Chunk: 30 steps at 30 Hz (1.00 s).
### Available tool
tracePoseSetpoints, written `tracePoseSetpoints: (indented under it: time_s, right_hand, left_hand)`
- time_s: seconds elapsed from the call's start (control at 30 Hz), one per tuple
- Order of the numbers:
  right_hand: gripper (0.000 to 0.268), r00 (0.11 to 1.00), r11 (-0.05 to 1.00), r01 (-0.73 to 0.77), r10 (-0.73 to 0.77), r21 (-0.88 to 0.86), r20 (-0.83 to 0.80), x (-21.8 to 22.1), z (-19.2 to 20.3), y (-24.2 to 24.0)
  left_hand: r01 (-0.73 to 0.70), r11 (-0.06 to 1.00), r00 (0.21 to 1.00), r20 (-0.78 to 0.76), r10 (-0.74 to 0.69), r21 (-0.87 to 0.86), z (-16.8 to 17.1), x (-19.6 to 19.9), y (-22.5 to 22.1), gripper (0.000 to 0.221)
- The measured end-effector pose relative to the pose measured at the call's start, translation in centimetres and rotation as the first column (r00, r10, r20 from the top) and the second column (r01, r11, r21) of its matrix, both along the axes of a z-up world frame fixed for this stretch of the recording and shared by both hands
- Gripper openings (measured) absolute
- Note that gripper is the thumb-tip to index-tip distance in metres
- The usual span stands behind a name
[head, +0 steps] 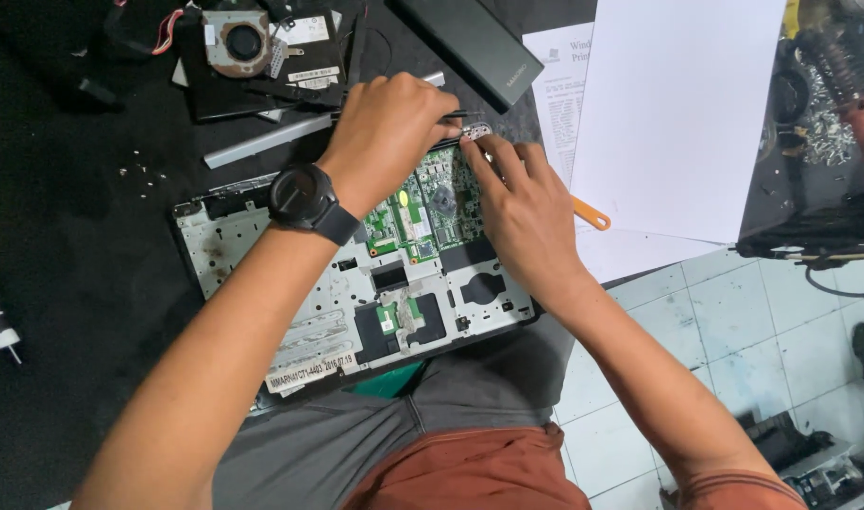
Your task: Disassembling a laptop and cleaning its internal components using a screwdriver and a brush.
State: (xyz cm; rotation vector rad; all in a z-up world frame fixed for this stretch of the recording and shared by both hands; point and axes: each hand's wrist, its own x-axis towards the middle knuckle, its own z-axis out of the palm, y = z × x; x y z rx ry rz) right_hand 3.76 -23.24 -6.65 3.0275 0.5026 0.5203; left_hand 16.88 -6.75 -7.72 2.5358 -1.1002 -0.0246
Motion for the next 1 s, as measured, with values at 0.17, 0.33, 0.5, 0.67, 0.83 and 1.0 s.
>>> tracePoseSetpoints:
  time_s: [0.17, 0.33, 0.5, 0.67, 0.83, 1.0]
  right_hand:
    - [0.054, 0.999, 0.999, -0.036, 0.037, 0.017, -0.030, 0.0, 0.3, 0.1]
    - [0.053, 0.998, 0.996, -0.044, 0.048, 0.081, -0.045, 0.0, 0.0, 0.0]
    - [0.058, 0.999, 0.984, -0.024, 0.027, 0.179, -0.019, -0.2, -0.1, 0.0]
    - [0.065, 0.998, 0.995, 0.031, -0.025, 0.098, -0.055, -0.5, 0.1, 0.1]
    - [0.061, 0.997, 0.996, 0.054, -0.050, 0.070, -0.055, -0.4, 0.0, 0.2]
    - [0.062, 0.999, 0.975, 0.043, -0.035, 0.217, -0.038, -0.2, -1.1, 0.1]
  left_hand:
    - [0.032, 0.999, 0.999, 0.006, -0.032, 0.010, 0.5, -0.1, 0.1, 0.029]
    - [0.033, 0.999, 0.999, -0.028, -0.032, 0.021, 0.9, 0.0, 0.0, 0.024]
    - [-0.057, 0.997, 0.974, -0.224, 0.044, -0.050, 1.5, -0.3, 0.0, 0.012]
    - [-0.178, 0.968, 0.917, -0.386, 0.097, -0.178, 1.7, -0.3, -0.3, 0.021]
    - [-0.244, 0.958, 0.878, -0.453, 0.152, -0.153, 1.0, 0.3, -0.8, 0.022]
    - [-0.310, 0.950, 0.774, -0.587, 0.236, -0.027, 0.9, 0.7, -1.0, 0.014]
